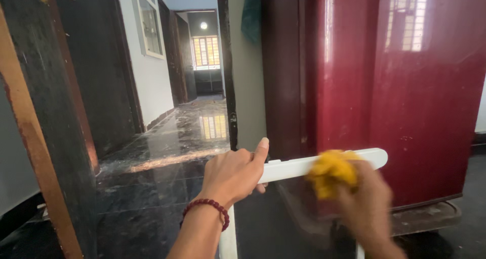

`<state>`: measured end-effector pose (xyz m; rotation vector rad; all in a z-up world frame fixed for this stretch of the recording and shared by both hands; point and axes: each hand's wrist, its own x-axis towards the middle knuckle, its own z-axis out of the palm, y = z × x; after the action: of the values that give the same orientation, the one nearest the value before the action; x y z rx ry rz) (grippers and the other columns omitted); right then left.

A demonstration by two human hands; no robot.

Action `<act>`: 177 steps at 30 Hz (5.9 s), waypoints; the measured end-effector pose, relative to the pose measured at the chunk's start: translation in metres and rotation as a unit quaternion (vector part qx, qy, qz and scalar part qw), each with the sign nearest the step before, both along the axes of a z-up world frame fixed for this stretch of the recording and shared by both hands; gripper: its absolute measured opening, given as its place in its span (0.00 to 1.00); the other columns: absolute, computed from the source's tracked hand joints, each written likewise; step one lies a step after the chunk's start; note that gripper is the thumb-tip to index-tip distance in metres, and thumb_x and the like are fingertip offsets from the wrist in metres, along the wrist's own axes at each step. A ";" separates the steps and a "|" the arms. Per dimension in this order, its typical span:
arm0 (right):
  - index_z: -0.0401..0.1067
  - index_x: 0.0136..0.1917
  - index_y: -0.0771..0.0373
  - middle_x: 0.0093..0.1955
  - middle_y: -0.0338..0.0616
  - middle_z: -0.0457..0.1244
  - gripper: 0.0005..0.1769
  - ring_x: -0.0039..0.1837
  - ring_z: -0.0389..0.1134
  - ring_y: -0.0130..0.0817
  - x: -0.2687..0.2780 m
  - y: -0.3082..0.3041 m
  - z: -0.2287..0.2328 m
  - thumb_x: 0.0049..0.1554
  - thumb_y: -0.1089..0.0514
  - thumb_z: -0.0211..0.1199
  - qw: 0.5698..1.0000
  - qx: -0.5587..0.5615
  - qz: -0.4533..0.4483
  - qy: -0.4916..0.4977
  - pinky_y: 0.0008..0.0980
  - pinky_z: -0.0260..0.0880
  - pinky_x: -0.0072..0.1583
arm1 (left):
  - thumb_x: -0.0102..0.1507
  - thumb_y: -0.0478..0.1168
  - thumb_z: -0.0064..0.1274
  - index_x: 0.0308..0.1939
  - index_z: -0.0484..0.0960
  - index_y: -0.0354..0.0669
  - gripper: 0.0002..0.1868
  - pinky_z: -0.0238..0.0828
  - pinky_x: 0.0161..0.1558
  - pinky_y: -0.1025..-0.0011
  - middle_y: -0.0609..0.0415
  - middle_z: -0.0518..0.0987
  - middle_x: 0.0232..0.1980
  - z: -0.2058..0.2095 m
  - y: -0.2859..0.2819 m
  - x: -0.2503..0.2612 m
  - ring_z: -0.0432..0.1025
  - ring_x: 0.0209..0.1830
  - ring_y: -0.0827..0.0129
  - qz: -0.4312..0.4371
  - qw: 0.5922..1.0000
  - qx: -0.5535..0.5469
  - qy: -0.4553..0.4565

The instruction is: The person wipes a white-framed mirror with a yellow cloth, then pours liquid from a green bottle onto the cloth and continues wiping the mirror surface.

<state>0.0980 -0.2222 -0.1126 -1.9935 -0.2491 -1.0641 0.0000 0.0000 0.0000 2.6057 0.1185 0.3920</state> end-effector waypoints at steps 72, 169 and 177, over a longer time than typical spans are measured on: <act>0.71 0.56 0.46 0.51 0.35 0.68 0.28 0.63 0.66 0.33 0.017 -0.027 0.084 0.47 0.38 0.76 0.868 -0.453 0.093 0.179 0.52 0.52 0.74 | 0.67 0.35 0.46 0.76 0.65 0.42 0.31 0.46 0.80 0.59 0.53 0.63 0.80 -0.082 0.014 0.005 0.55 0.82 0.62 0.002 0.754 0.468 -0.461; 0.49 0.80 0.55 0.75 0.54 0.54 0.60 0.74 0.58 0.50 -0.047 0.007 0.085 0.47 0.27 0.70 0.903 -0.330 0.274 0.018 0.56 0.58 0.69 | 0.59 0.82 0.14 0.72 0.65 0.39 0.59 0.47 0.74 0.61 0.39 0.64 0.74 -0.002 -0.016 0.061 0.55 0.78 0.53 -0.134 0.974 -0.172 -0.055; 0.56 0.75 0.52 0.61 0.49 0.61 0.48 0.64 0.66 0.47 -0.070 0.074 0.095 0.47 0.41 0.72 0.929 -0.237 0.285 0.019 0.47 0.66 0.65 | 0.59 0.85 0.11 0.85 0.35 0.55 0.59 0.50 0.74 0.51 0.48 0.45 0.86 0.000 0.014 0.053 0.50 0.79 0.52 -0.170 0.932 -0.306 -0.093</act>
<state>0.0283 -0.1484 -0.0175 -2.1447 -1.0786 -0.6184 0.0535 0.0140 -0.0002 1.9137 -0.2403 0.3950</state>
